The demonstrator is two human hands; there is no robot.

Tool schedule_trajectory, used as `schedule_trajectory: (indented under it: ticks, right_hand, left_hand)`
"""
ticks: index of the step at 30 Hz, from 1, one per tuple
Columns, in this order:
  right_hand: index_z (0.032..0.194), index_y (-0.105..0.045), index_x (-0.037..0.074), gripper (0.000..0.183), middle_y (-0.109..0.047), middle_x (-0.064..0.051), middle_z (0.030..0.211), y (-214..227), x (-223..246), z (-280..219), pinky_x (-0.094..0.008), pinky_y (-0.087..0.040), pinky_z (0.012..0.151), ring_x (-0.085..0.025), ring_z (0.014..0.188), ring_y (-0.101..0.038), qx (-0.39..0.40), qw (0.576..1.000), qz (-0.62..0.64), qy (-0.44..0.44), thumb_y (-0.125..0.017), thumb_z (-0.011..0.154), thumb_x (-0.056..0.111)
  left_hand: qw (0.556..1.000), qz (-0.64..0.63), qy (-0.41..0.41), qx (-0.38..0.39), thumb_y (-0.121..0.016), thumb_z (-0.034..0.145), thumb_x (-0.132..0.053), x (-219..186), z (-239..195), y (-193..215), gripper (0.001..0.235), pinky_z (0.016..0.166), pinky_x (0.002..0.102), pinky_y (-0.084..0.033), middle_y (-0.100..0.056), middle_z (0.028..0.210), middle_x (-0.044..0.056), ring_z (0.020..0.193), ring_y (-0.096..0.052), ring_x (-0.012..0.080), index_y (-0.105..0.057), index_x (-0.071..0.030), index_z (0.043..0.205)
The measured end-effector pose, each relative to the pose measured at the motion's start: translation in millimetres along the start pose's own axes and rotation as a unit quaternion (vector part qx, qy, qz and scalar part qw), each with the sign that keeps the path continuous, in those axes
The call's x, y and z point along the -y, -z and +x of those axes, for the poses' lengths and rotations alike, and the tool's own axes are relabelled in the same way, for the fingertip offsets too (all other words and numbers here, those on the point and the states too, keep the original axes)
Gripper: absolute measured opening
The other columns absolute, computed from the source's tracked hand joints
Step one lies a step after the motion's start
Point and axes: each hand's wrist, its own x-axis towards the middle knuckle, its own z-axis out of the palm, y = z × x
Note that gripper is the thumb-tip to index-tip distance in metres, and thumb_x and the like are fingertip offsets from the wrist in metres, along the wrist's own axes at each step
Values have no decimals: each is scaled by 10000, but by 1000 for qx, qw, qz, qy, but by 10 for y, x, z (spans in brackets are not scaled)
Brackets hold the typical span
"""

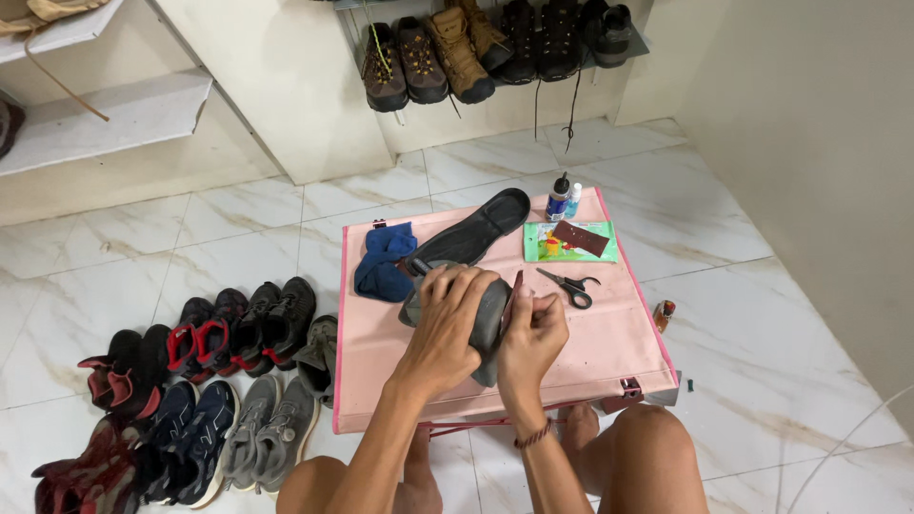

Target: The person sits on the floor and cleans a gray shoe using a small white tool. They scrub the sole and sides of the shoe repeatedly while holding it on a pink folding table. Other shoes and cleaning supplies are visible nearby.

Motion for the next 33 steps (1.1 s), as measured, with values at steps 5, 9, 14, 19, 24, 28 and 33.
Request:
schedule_trajectory:
  ticks: [5,9,14,19,24,28,33]
  right_hand:
    - [797,-437,144,396,-553,-12,593,64,109,-279,-273,-396,533,-71,550,-474,87,995,48,-9,-673,1113,176]
    - [770,-494,132,417,-509,8,692,16,-4,-58,-293,-433,690,-73,688,-463,25,999,23,5,-692,1127,214]
    - [798,-425,156,402,-558,-11,608,142,212,-210,-259,-397,533,-65,560,-482,92,994,62,-5,-679,1110,170]
    - [794,-466,142,416,-485,42,712,119,61,6,-268,-394,660,-48,701,-421,25,999,22,8,-699,1131,214]
    - [831,-579,69,295,-606,-80,536,137,-64,-110,-273,-412,489,-135,480,-524,89,995,11,42,-732,1083,72]
    - [851,-538,83,319,-573,-27,582,95,-140,129,-238,-370,518,-81,527,-452,53,996,43,61,-675,1139,65]
    - [800,-588,67,321,-637,-98,506,180,-316,-273,-247,-424,441,-137,402,-554,83,996,28,20,-749,1076,92]
  left_hand:
    - [1000,-1,12,-8,-584,816,-122,77,-30,-19,673,1268,565,-284,-591,1435,136,1361,-498,373,-531,-67,1485]
    - [1000,16,7,-3,-618,610,-62,40,68,-84,873,1263,570,-289,-590,1417,142,1363,-506,382,-517,-54,1477]
    - [1000,-2,-4,-13,-593,791,-77,20,88,-65,664,1254,556,-296,-606,1400,132,1333,-524,370,-538,-72,1453]
    - [1000,21,-5,-4,-621,572,-10,3,75,-131,894,1252,556,-285,-569,1422,123,1327,-510,362,-514,-62,1458]
    - [999,-22,22,-2,-707,564,122,71,26,-138,1007,1314,551,-207,-595,1388,143,1378,-465,366,-536,-75,1537]
    - [999,-34,15,-9,-671,567,111,55,-2,-156,998,1317,547,-180,-606,1347,144,1354,-470,351,-548,-67,1541]
    - [999,-18,32,-9,-749,743,-27,122,-3,-173,805,1314,535,-198,-594,1390,120,1389,-474,325,-549,-92,1519]
